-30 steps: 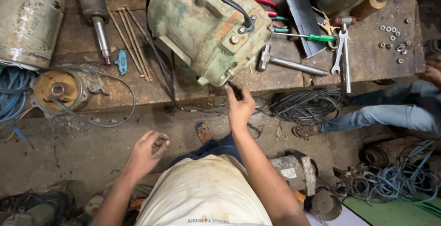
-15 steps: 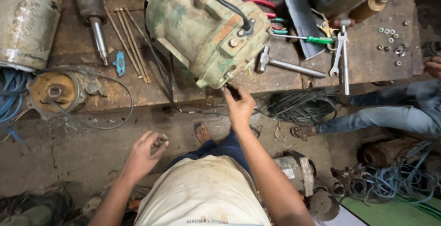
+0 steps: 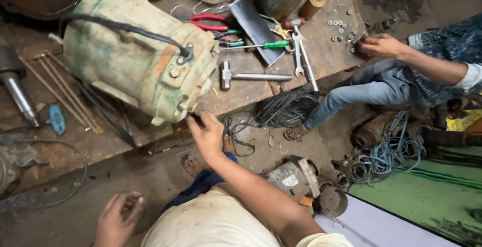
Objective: The person uses a wrench to tighten bolts on a cylindrical electrical motor housing. They then insert and tighten additional bolts by hand and with the wrench, securing the motor casing while working at a cluttered bench.
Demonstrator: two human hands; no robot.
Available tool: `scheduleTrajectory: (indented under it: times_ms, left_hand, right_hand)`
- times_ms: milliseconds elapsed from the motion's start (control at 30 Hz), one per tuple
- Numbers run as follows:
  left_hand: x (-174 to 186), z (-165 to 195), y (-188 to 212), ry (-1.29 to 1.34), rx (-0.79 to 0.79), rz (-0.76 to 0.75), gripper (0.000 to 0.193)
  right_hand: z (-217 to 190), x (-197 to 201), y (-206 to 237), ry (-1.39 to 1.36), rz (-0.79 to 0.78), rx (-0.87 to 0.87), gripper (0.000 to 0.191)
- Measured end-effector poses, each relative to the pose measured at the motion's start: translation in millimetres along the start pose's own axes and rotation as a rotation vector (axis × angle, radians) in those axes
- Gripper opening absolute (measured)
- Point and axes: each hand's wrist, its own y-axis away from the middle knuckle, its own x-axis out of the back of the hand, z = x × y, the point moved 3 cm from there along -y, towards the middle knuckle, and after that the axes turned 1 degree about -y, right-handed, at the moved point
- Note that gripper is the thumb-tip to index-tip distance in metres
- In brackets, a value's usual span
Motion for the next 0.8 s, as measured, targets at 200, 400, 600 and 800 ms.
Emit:
scheduleTrajectory:
  times_ms: [200, 400, 600, 800]
  left_hand:
    - [-17, -7, -10, -0.006, 0.113, 0.041, 0.023]
    - [-34, 1, -16, 0.087, 0.002, 0.347, 0.017]
    - [-45, 15, -39, 0.010, 0.090, 0.308, 0.022]
    - [6, 90, -96, -0.313, -0.081, 0.298, 0.029]
  right_hand:
    - [-14, 36, -17, 0.036, -0.200, 0.186, 0.026]
    - [39, 148, -69, 0.225, -0.175, 0.005, 0.024]
    - [123, 280, -240, 0.830, 0.128, 0.220, 0.023]
    - [194, 324, -380, 1.071, 0.167, 0.339, 0.028]
